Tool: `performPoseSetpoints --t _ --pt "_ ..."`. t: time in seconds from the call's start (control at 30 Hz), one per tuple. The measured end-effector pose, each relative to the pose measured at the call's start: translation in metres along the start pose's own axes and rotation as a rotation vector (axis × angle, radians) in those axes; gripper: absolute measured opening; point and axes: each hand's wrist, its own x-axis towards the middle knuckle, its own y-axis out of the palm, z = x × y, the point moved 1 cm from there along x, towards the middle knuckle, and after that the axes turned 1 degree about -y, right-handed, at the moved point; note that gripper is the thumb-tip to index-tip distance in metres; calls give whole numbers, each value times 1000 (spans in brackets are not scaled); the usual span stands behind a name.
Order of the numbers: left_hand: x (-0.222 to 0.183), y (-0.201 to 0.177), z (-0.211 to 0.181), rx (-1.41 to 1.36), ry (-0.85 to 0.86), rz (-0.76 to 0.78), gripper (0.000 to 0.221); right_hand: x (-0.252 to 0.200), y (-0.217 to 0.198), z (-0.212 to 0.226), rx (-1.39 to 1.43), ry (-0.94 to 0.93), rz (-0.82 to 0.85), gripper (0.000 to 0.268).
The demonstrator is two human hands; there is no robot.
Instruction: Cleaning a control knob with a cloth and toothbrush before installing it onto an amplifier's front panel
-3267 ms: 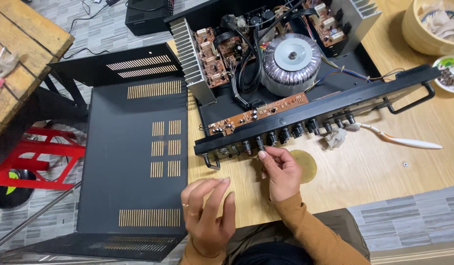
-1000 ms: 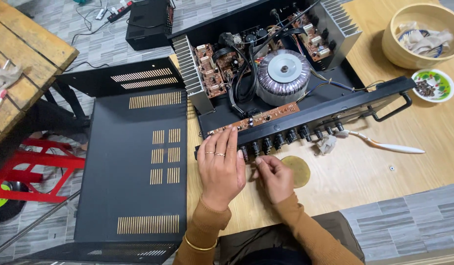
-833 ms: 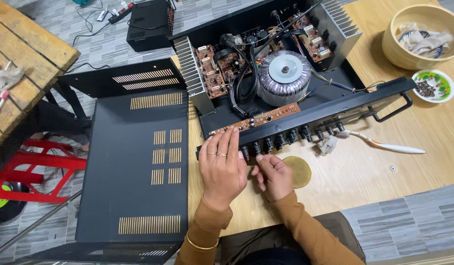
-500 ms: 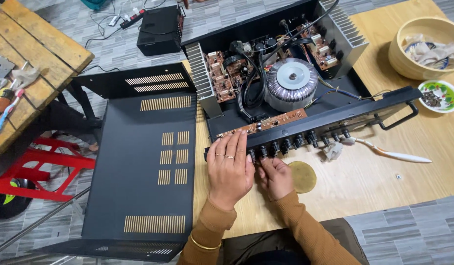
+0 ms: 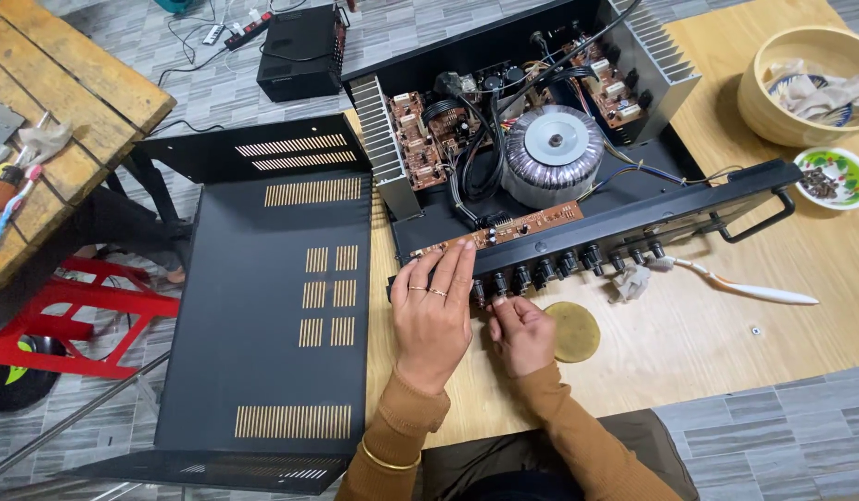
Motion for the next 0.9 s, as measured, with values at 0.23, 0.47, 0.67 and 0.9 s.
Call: performPoseSetpoints --t 0.23,0.47,0.67,0.9 --pt "0 0 1 8 -9 6 38 -14 14 31 253 149 -19 22" --pt "-3 3 2 -9 -21 -3 37 -13 14 26 169 117 -15 23" --pt "-1 0 0 -11 -27 -12 37 -15 13 45 177 201 73 28" --pt "1 0 -1 19 -19 -17 36 3 -1 31 164 227 151 26"
